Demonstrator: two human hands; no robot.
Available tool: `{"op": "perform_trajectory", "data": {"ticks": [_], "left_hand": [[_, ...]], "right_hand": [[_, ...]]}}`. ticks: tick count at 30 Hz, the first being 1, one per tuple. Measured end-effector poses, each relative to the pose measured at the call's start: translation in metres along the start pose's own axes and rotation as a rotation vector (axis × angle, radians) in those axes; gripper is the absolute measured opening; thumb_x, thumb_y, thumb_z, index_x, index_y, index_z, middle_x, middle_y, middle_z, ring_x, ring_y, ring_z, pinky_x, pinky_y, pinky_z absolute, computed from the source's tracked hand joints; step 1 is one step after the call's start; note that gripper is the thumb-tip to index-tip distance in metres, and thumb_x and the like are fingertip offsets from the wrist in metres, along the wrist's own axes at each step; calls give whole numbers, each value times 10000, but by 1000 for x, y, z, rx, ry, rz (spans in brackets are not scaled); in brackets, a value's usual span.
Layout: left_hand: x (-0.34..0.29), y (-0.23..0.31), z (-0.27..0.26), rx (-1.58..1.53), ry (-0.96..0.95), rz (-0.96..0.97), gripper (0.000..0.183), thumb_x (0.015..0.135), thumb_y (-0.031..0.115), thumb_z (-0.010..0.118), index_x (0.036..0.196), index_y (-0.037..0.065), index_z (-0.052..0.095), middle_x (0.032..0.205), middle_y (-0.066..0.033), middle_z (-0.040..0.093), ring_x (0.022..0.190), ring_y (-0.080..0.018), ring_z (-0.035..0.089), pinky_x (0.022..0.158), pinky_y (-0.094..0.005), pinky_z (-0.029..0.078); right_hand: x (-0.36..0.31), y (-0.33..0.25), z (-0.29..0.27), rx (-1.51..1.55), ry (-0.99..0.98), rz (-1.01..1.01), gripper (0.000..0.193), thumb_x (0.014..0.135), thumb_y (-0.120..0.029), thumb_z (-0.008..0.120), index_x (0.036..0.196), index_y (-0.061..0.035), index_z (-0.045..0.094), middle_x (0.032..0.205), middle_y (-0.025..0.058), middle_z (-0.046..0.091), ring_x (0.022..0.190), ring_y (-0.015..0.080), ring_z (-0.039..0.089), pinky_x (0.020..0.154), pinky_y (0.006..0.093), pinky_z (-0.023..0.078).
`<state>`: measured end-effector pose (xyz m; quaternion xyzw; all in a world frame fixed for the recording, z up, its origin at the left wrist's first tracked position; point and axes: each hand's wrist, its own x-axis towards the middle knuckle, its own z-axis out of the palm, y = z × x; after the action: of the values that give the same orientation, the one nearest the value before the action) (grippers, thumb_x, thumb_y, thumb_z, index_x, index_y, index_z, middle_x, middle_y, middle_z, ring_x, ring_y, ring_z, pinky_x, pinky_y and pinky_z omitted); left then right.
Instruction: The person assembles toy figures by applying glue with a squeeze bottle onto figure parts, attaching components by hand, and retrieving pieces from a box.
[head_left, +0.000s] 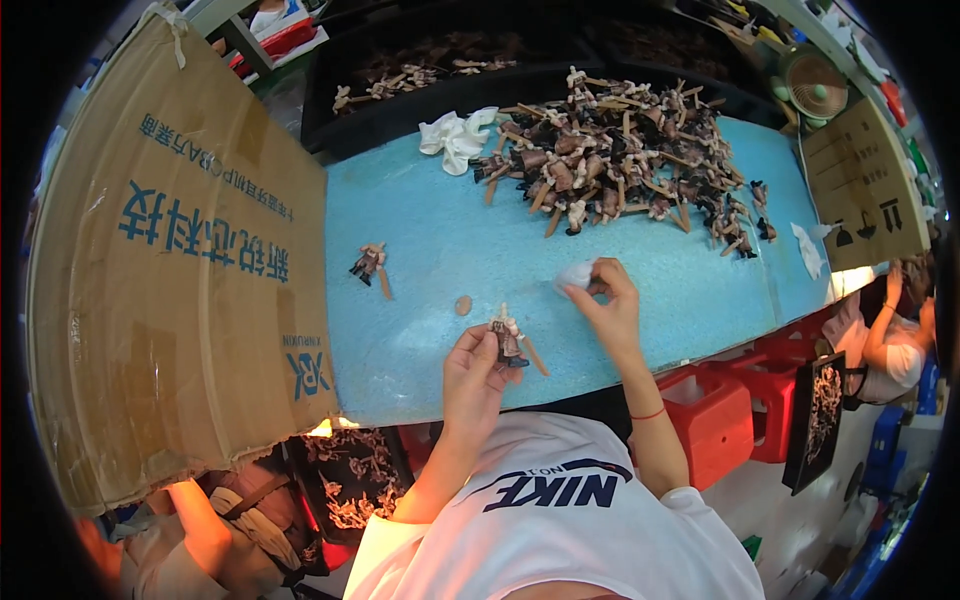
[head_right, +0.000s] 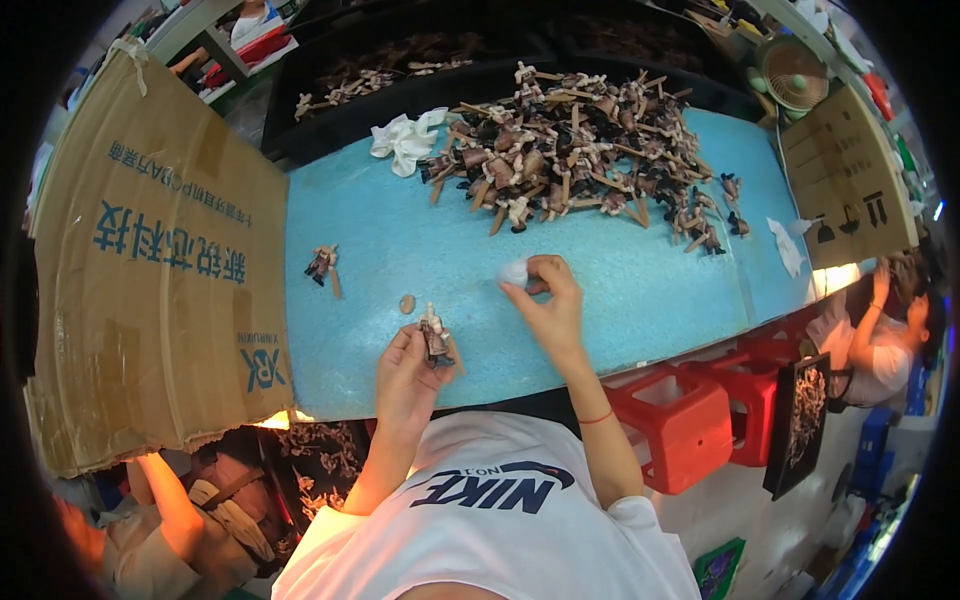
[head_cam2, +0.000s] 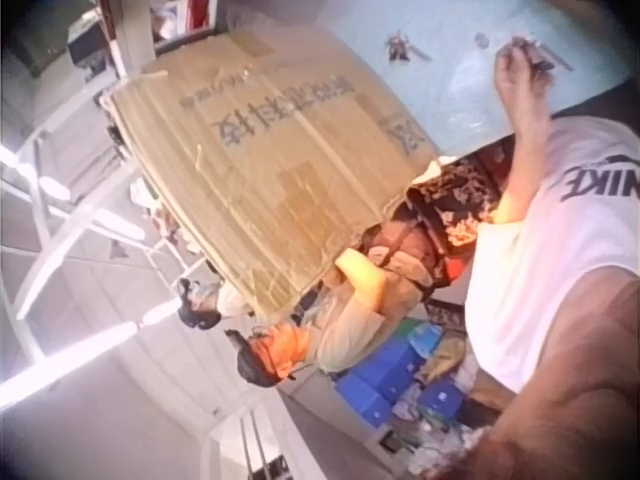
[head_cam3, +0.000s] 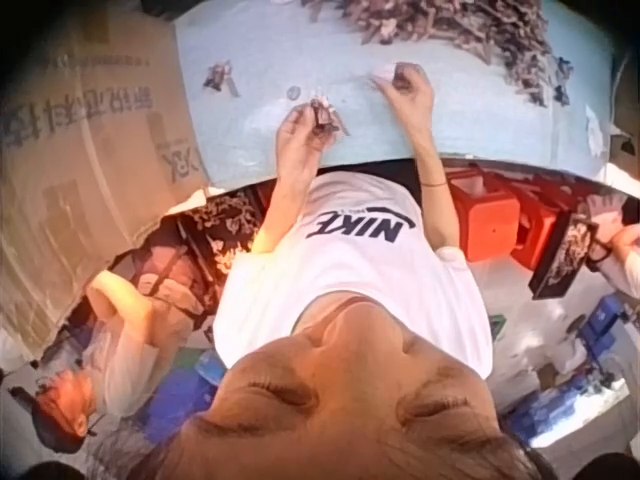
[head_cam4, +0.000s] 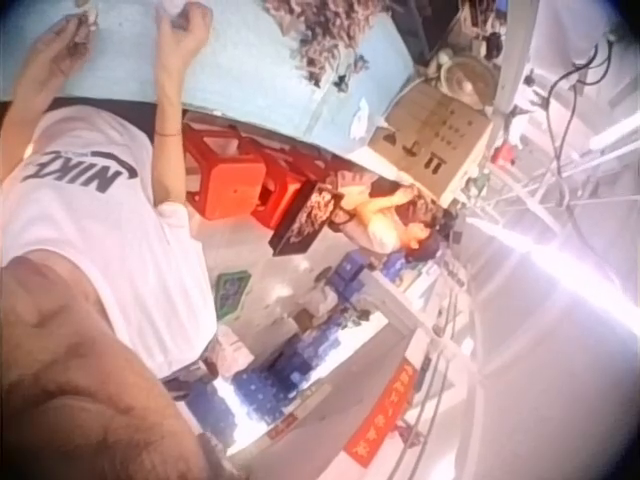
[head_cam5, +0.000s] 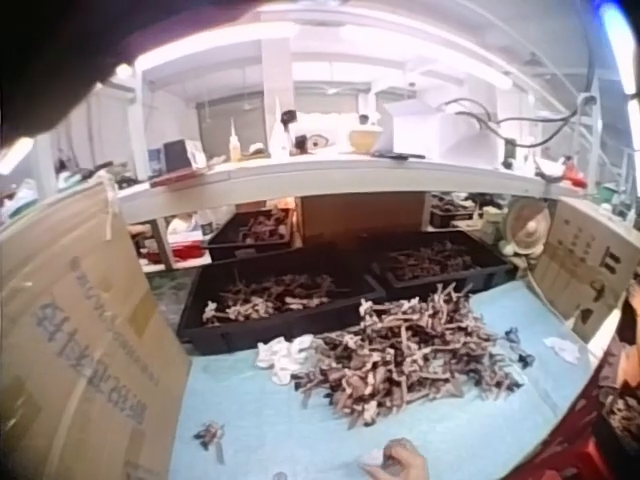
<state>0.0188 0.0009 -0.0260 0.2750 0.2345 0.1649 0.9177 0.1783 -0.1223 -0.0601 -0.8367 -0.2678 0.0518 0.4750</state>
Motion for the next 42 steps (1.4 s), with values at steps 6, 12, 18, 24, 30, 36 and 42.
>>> {"op": "perform_trajectory", "data": {"ticks": [6,12,18,24,30,36,42], "left_hand": [[1,0,3,93,-64,-3,250,879,85,556,1101,-15,497,1025,-99,609,842,-168,611,680,-282,507],[-5,4,19,226,-116,140,176,844,12,579,1009,-32,538,1028,-149,598,856,-164,600,706,-271,497],[-13,5,32,400,-109,436,186,788,-93,577,961,-47,528,969,-127,573,846,-154,581,729,-263,469],[-15,6,30,665,-30,731,228,725,-117,614,926,-38,542,933,-126,570,794,-132,533,688,-238,445],[-21,9,25,844,33,949,275,679,-101,662,918,-22,553,888,-136,586,753,-155,547,611,-236,457],[-25,14,30,962,60,1027,282,678,-95,667,923,-10,554,900,-143,591,786,-187,576,601,-230,481],[-28,16,30,1043,43,1041,335,664,-111,648,964,1,550,945,-133,577,889,-223,566,808,-342,463]], "right_hand": [[-18,-40,-42,852,-74,187,264,812,2,556,1062,53,489,988,174,607,815,218,626,752,314,521],[-48,-70,-73,834,106,135,259,814,-158,594,974,37,534,724,115,607,622,118,561,530,206,429],[-74,-79,-76,462,273,-110,357,728,-296,705,838,17,574,670,73,571,546,118,482,488,241,353],[-79,-102,-78,294,237,-318,407,599,-201,797,856,37,591,640,89,542,509,159,436,473,274,330],[-89,-108,-74,201,235,-370,398,624,-237,781,848,32,592,580,84,482,446,170,404,408,268,302],[-95,-117,-82,12,137,-341,468,708,-393,695,803,39,543,641,117,567,516,225,508,491,309,410],[-91,-120,-85,-44,64,-418,444,678,-366,703,799,42,573,664,139,587,515,270,538,499,334,456]]}}
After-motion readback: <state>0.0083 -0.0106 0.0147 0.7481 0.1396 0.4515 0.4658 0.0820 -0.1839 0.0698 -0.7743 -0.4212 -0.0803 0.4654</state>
